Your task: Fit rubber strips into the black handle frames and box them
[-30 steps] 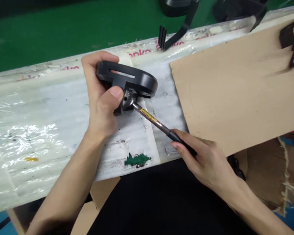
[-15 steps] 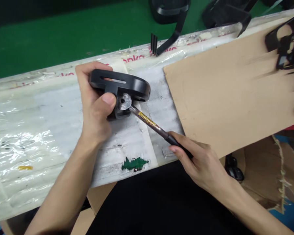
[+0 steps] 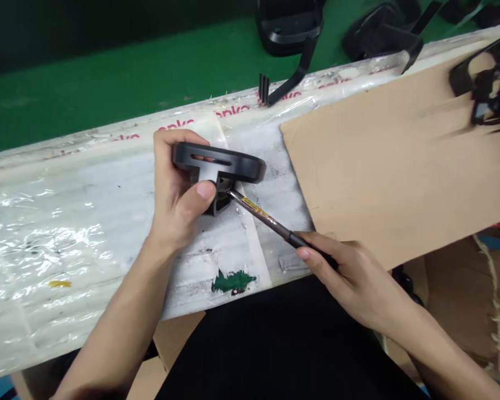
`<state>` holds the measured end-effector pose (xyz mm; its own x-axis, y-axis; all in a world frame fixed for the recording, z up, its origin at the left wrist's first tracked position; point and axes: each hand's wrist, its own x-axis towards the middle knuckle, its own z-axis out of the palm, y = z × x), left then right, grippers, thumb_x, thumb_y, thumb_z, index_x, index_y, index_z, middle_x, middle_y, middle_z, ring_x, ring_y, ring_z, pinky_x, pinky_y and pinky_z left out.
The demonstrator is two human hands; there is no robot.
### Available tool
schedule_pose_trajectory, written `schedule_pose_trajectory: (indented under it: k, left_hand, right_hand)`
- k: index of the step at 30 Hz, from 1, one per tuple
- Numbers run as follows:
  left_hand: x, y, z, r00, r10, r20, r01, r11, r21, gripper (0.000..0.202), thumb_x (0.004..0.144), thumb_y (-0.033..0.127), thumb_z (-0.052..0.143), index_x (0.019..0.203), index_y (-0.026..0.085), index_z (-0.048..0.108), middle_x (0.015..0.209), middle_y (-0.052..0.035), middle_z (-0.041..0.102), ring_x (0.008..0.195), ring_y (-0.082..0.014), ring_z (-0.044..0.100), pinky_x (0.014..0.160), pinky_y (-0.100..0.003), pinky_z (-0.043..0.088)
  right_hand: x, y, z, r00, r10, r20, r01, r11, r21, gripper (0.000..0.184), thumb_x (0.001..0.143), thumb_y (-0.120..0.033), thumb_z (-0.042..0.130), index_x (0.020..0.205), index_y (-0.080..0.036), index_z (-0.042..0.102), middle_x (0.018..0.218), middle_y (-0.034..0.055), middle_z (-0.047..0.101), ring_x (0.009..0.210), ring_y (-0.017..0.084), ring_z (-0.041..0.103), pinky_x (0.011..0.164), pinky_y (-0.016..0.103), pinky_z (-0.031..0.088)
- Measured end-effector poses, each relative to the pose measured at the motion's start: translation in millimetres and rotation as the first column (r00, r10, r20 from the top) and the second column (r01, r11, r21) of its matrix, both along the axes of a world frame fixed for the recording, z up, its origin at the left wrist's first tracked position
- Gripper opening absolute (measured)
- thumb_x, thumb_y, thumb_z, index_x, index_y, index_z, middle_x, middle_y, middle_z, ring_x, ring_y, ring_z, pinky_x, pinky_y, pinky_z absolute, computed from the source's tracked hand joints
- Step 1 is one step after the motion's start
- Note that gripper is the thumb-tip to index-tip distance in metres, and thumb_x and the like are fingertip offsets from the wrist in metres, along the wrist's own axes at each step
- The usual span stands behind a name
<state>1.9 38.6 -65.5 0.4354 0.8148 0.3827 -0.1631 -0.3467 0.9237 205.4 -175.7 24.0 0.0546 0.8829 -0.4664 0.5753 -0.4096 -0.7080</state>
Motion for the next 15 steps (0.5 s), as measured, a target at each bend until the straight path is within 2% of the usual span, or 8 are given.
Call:
schedule_pose_trajectory:
  k: [3,5,7,10,13,15]
  left_hand:
    - [-2,1,7.2,0.999,-0.042,0.013,0.041,0.998,0.050,0.057,0.070,0.063,0.084,0.108,0.025,0.065,0.094,-0.0035,0.053,0.084,-0.0201,0.055,0.077,-0.039,0.051]
    - [-1,1,12.4,0.999,-0.011,0.039,0.007,0.995,0.101,0.051,0.068,0.057,0.086,0.102,0.025,0.066,0.094,-0.0039,0.050,0.085,-0.0220,0.055,0.080,-0.043,0.050]
    - [3,1,15.6,0.997,0.041,0.068,-0.051,0.988,0.148,0.047,0.065,0.055,0.084,0.096,0.027,0.064,0.090,-0.0032,0.046,0.078,-0.0215,0.049,0.075,-0.043,0.047]
    - [8,1,16.7,0.992,0.107,0.069,-0.120,0.967,0.226,0.047,0.064,0.062,0.081,0.088,0.028,0.058,0.082,-0.0017,0.040,0.067,-0.0191,0.038,0.062,-0.040,0.037]
    - [11,0,17.8,0.987,0.135,0.088,-0.150,0.967,0.204,0.049,0.066,0.064,0.080,0.082,0.027,0.053,0.077,-0.0009,0.036,0.063,-0.0175,0.033,0.056,-0.037,0.028]
    - [11,-1,19.7,0.982,0.174,0.077,-0.187,0.962,0.200,0.048,0.073,0.063,0.078,0.077,0.025,0.049,0.073,-0.0002,0.037,0.061,-0.0159,0.033,0.057,-0.035,0.026]
  right_hand:
    - [4,-3,0.6,0.999,0.019,0.038,-0.021,0.998,0.066,0.035,0.112,-0.043,0.048,0.126,-0.021,0.071,0.077,0.0005,0.075,0.057,0.016,0.067,0.054,0.028,0.050]
    - [5,-8,0.0,0.996,0.019,0.087,-0.030,0.991,0.129,0.032,0.111,-0.040,0.051,0.129,-0.021,0.070,0.089,0.0037,0.080,0.062,0.018,0.072,0.057,0.029,0.053]
    - [6,-14,-0.4,0.991,0.020,0.129,-0.043,0.983,0.179,0.031,0.111,-0.037,0.053,0.131,-0.021,0.069,0.098,0.0060,0.082,0.068,0.020,0.076,0.059,0.031,0.056]
    - [7,-21,-0.6,0.990,0.025,0.137,-0.057,0.970,0.236,0.029,0.110,-0.034,0.054,0.132,-0.023,0.067,0.104,0.0071,0.082,0.077,0.023,0.080,0.065,0.032,0.060]
    - [7,-27,-2.6,0.992,0.008,0.124,-0.040,0.965,0.257,0.027,0.109,-0.033,0.055,0.133,-0.025,0.067,0.101,0.0062,0.082,0.074,0.023,0.078,0.063,0.033,0.060]
    - [7,-31,-5.3,0.995,-0.011,0.097,-0.014,0.968,0.251,0.027,0.109,-0.032,0.055,0.131,-0.024,0.068,0.098,0.0060,0.081,0.073,0.022,0.078,0.062,0.033,0.060]
